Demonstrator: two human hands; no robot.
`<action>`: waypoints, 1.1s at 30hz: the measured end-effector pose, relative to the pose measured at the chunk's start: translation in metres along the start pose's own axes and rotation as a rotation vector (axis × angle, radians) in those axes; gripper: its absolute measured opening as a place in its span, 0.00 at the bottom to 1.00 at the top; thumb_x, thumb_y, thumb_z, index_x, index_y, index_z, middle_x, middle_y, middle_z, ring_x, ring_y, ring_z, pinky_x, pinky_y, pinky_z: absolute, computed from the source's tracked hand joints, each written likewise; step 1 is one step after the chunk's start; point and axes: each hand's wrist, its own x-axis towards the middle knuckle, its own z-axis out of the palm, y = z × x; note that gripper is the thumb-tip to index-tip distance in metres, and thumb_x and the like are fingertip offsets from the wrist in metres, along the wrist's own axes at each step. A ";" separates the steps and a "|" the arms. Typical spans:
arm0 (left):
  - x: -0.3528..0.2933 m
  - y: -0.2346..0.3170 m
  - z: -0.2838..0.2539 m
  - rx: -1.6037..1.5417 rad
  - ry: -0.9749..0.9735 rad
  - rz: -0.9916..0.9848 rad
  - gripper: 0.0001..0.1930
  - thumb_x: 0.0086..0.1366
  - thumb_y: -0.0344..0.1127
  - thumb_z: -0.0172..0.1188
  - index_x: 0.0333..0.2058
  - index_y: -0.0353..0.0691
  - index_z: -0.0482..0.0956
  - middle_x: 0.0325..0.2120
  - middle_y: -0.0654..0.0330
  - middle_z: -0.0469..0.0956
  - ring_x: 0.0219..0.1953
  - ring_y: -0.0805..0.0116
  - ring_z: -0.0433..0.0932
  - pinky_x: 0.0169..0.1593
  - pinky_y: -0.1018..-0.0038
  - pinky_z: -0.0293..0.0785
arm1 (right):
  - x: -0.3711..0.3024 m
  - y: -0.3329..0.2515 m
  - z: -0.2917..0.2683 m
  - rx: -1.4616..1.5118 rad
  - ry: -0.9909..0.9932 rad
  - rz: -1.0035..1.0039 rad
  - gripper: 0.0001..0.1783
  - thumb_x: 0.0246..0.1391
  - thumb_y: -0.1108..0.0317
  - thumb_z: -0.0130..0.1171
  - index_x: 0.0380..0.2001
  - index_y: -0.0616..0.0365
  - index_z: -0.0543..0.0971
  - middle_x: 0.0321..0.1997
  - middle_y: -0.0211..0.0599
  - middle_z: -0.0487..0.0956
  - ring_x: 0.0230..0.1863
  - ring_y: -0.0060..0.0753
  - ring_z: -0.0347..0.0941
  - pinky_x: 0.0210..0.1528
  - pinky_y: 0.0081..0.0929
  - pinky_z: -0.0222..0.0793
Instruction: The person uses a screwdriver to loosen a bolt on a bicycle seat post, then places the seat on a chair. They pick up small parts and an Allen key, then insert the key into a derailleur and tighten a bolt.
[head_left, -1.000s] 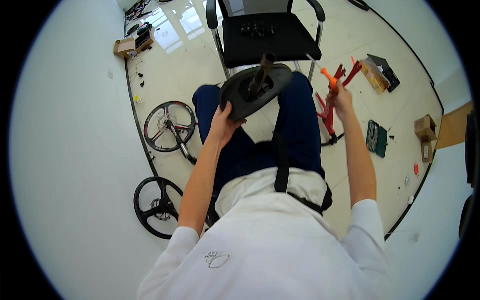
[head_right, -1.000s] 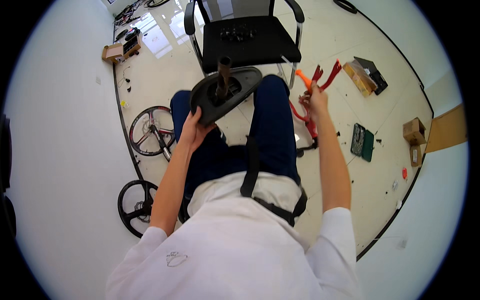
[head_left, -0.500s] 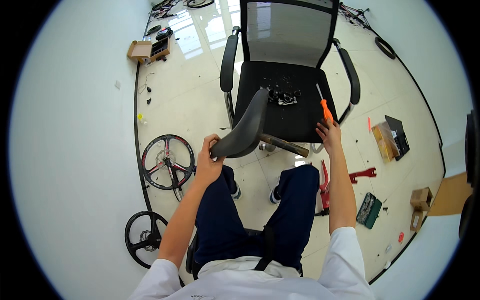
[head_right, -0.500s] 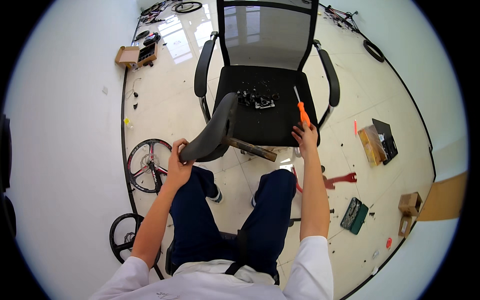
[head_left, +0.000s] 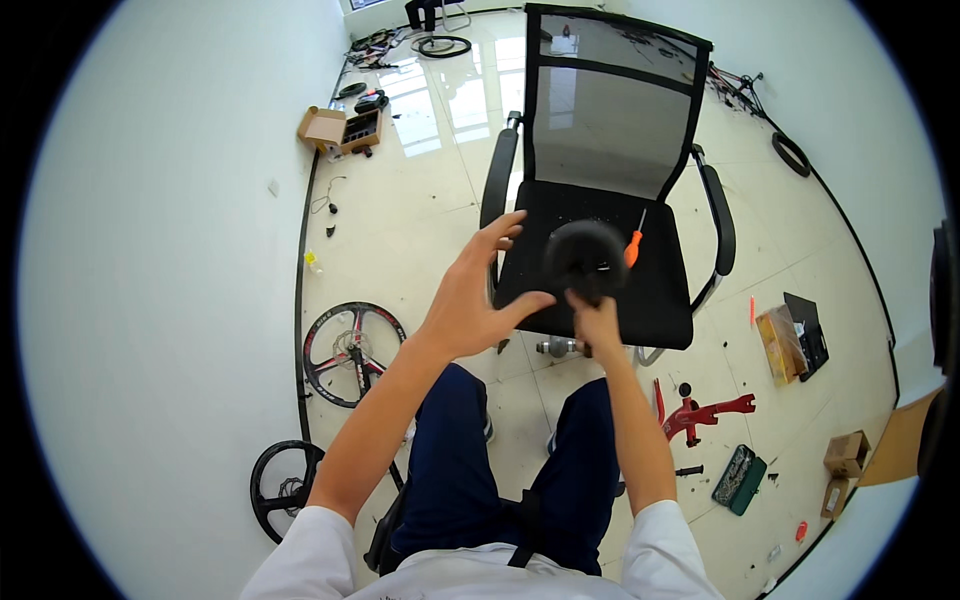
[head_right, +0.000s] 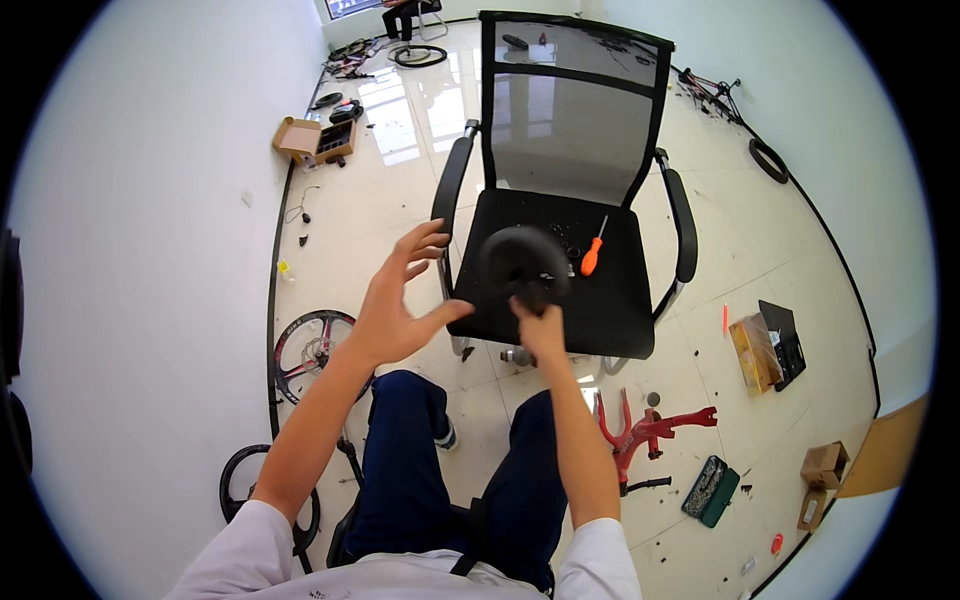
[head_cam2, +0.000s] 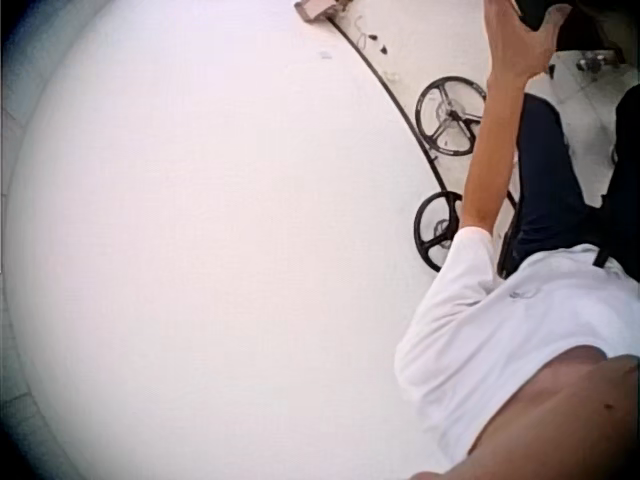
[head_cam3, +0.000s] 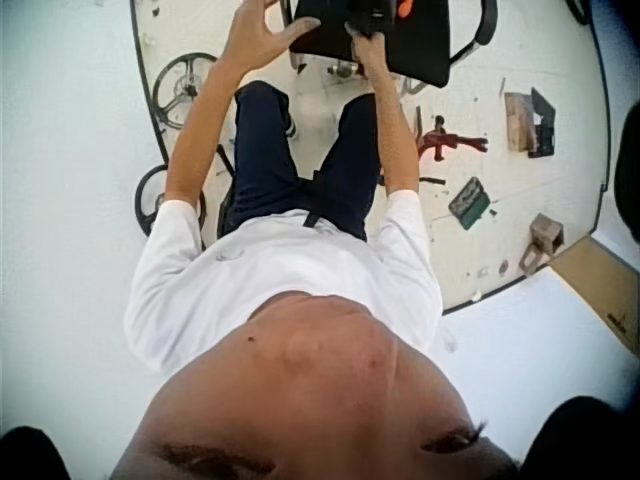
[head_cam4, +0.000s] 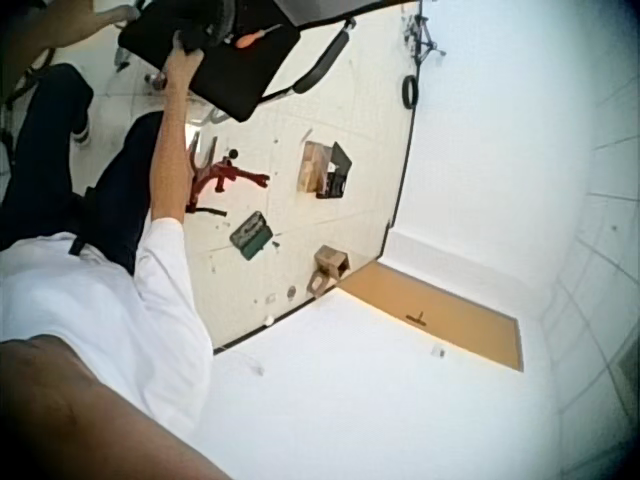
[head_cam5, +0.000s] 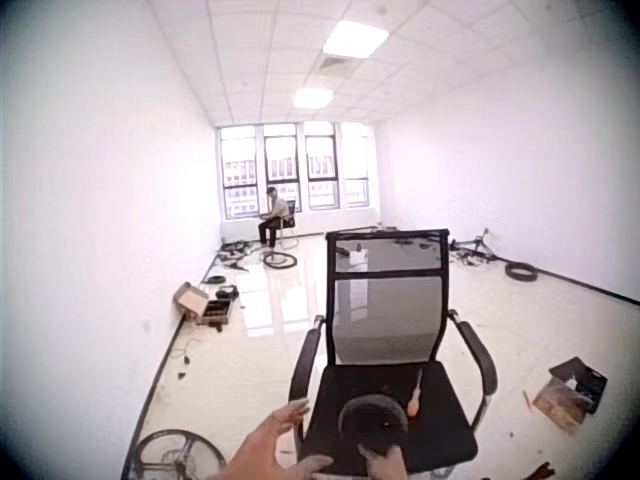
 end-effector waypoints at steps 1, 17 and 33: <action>-0.009 -0.001 -0.010 -0.017 0.017 -0.047 0.34 0.59 0.30 0.63 0.62 0.42 0.60 0.47 0.53 0.77 0.48 0.61 0.77 0.54 0.66 0.72 | 0.000 -0.014 -0.005 0.198 0.076 -0.019 0.09 0.51 0.68 0.66 0.26 0.55 0.75 0.10 0.24 0.66 0.06 0.20 0.58 0.08 0.26 0.49; -0.182 -0.111 -0.014 -0.213 0.022 -0.718 0.12 0.67 0.32 0.55 0.44 0.29 0.75 0.35 0.53 0.82 0.39 0.69 0.81 0.45 0.75 0.75 | -0.012 0.099 -0.111 0.735 0.083 0.139 0.21 0.53 0.68 0.53 0.13 0.47 0.56 0.09 0.24 0.48 0.09 0.24 0.44 0.16 0.26 0.43; -0.174 -0.123 0.033 -0.370 -0.029 -0.725 0.11 0.65 0.34 0.58 0.42 0.32 0.77 0.33 0.55 0.83 0.34 0.73 0.80 0.38 0.78 0.73 | 0.049 0.005 -0.109 0.165 0.112 0.026 0.15 0.51 0.69 0.54 0.14 0.53 0.65 0.07 0.27 0.59 0.06 0.26 0.53 0.12 0.26 0.47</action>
